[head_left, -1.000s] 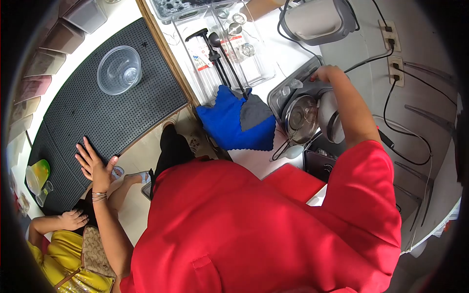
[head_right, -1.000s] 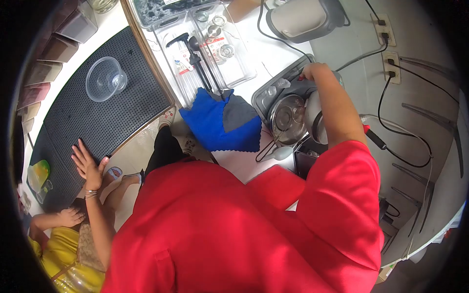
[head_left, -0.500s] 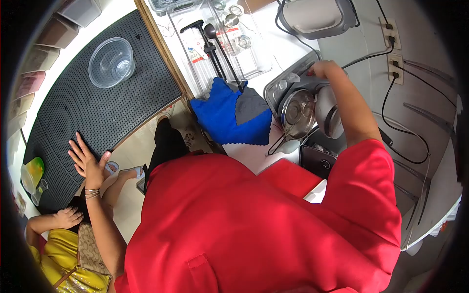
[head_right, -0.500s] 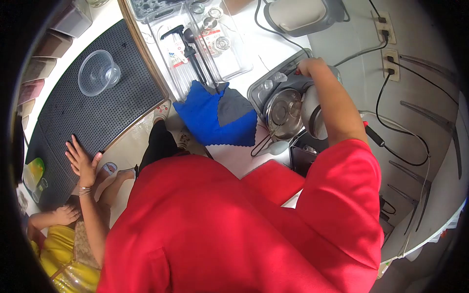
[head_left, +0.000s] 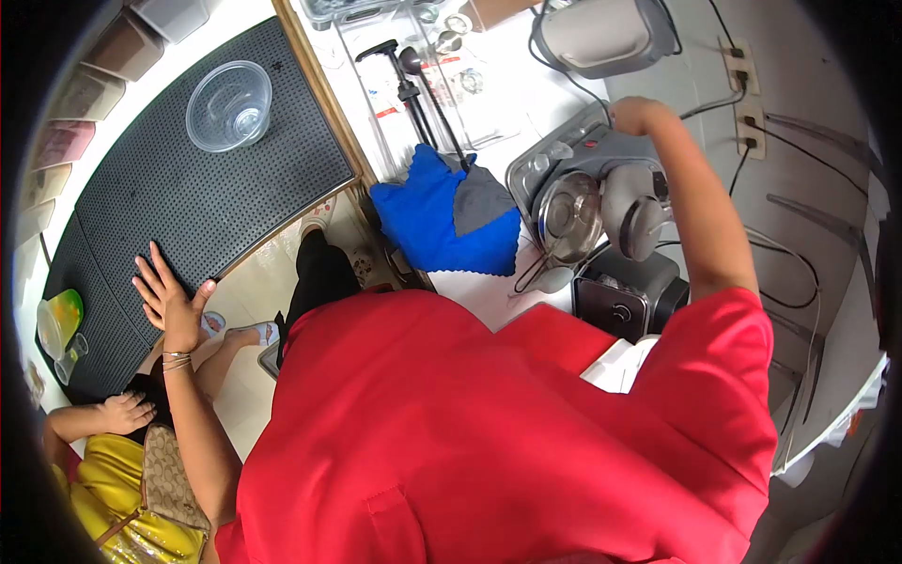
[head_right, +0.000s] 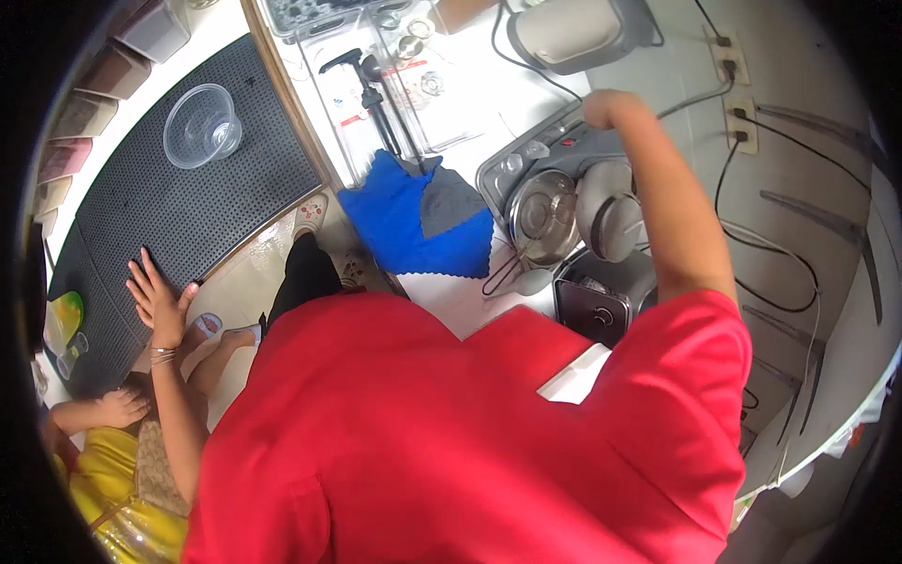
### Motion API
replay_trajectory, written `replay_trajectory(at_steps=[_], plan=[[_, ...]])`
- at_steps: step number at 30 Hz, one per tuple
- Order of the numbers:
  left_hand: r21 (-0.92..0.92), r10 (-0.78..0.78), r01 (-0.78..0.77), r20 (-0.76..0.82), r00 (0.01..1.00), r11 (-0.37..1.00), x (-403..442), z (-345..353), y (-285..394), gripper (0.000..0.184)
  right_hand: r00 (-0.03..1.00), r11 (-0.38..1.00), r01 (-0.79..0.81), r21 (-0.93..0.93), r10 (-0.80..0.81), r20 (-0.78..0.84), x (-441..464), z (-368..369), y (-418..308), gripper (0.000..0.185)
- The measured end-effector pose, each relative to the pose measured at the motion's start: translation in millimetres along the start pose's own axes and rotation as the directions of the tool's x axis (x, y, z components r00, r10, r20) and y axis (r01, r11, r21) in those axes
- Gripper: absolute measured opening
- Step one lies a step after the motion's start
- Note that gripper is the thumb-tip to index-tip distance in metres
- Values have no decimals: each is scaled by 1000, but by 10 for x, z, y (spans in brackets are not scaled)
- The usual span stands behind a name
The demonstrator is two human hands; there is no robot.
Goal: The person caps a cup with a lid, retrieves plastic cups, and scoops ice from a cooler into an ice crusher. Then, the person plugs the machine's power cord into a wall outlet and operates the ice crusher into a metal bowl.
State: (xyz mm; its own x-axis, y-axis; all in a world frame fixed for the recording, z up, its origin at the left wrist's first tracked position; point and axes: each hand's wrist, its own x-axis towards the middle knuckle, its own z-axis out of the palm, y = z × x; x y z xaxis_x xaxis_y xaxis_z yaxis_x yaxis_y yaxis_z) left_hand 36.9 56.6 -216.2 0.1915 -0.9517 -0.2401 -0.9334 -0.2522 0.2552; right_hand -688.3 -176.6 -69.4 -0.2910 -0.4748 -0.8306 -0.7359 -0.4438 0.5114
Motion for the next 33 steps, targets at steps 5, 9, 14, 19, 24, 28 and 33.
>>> replay_trajectory(at_steps=[5,9,14,19,24,28,33], plan=[[-10,15,-15,-27,1000,1000,28,50,-51,110,943,957,-134,258,203,-263,-2009,-679,-335,39],[-23,2,-3,-21,1000,1000,43,42,-49,111,741,863,-277,423,472,-477,-3109,-328,-439,47],[-3,-48,48,30,998,999,80,49,-38,113,663,771,-396,500,616,-425,-3497,422,-539,47],[31,-77,75,72,994,997,105,29,-18,114,636,707,-270,653,640,-430,-3198,1103,-312,23],[12,-90,89,83,992,996,95,-36,37,114,426,595,-188,781,766,-481,-2984,1254,-148,25],[11,-100,99,95,990,995,110,-21,17,113,332,536,-148,831,818,-469,-2921,1243,-166,28],[33,-110,107,110,988,994,89,-56,70,116,277,666,-255,701,745,-607,-3050,1253,-423,25]])
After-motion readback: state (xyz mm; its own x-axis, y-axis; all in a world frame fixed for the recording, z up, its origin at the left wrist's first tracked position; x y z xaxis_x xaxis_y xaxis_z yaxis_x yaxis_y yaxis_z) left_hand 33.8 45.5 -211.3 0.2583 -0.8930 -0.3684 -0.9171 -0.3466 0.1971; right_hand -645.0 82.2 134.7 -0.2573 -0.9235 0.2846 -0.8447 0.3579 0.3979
